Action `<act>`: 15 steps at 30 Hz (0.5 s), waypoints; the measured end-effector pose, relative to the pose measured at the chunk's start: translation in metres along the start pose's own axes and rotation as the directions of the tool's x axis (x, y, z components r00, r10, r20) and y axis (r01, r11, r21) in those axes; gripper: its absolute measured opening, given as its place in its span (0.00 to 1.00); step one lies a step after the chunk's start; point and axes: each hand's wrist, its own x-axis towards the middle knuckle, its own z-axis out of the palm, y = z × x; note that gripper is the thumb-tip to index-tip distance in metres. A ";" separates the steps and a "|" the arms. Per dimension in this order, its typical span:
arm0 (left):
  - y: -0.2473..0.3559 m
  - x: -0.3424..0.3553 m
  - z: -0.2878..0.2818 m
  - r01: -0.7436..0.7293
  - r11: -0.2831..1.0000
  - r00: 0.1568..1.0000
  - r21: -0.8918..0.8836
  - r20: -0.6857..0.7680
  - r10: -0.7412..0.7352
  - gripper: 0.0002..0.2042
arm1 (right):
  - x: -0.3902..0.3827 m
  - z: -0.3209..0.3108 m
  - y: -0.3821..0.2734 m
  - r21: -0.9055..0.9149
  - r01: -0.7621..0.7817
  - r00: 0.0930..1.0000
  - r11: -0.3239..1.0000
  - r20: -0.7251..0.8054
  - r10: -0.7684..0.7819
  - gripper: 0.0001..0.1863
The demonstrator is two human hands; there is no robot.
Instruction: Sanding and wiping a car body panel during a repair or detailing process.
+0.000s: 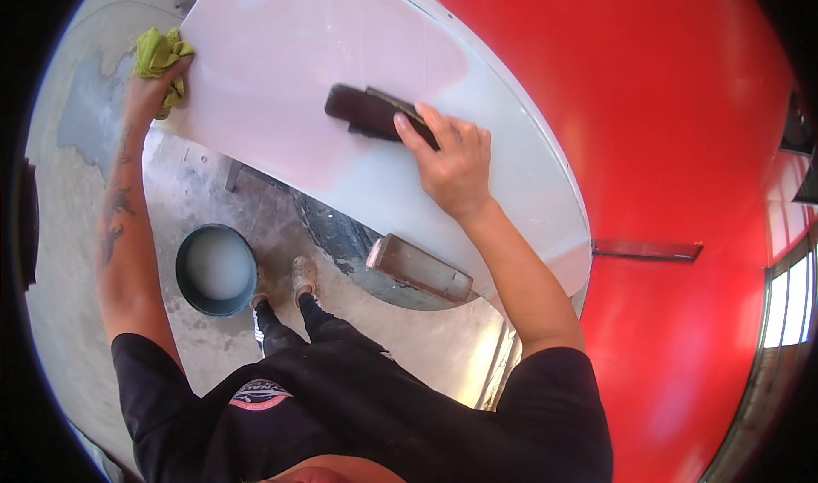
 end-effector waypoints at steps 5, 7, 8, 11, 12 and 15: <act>-0.009 0.010 0.009 -0.037 0.999 0.999 0.031 -0.038 0.038 0.33 | 0.079 0.025 0.018 -0.134 0.099 0.988 0.986 -0.105 -0.114 0.21; -0.018 0.015 0.008 -0.072 0.996 0.997 -0.059 0.032 0.074 0.32 | 0.141 0.047 0.025 -0.218 0.049 0.980 0.975 -0.176 -0.088 0.20; -0.020 0.012 0.007 -0.068 0.996 0.997 -0.058 0.037 0.070 0.32 | 0.138 0.050 0.020 -0.203 0.035 0.981 0.979 -0.182 -0.073 0.22; -0.012 0.004 0.003 -0.046 0.999 0.999 -0.002 -0.018 0.046 0.31 | 0.071 0.027 -0.009 -0.114 0.011 1.000 0.993 -0.026 -0.014 0.21; -0.007 0.002 0.005 -0.031 0.999 0.999 -0.013 -0.019 0.031 0.32 | 0.026 0.015 -0.019 -0.056 0.029 1.000 0.998 0.009 -0.028 0.20; -0.008 0.002 0.005 -0.017 1.000 0.999 -0.017 -0.038 0.016 0.33 | 0.015 0.011 -0.016 -0.007 0.111 0.993 0.994 0.049 -0.111 0.20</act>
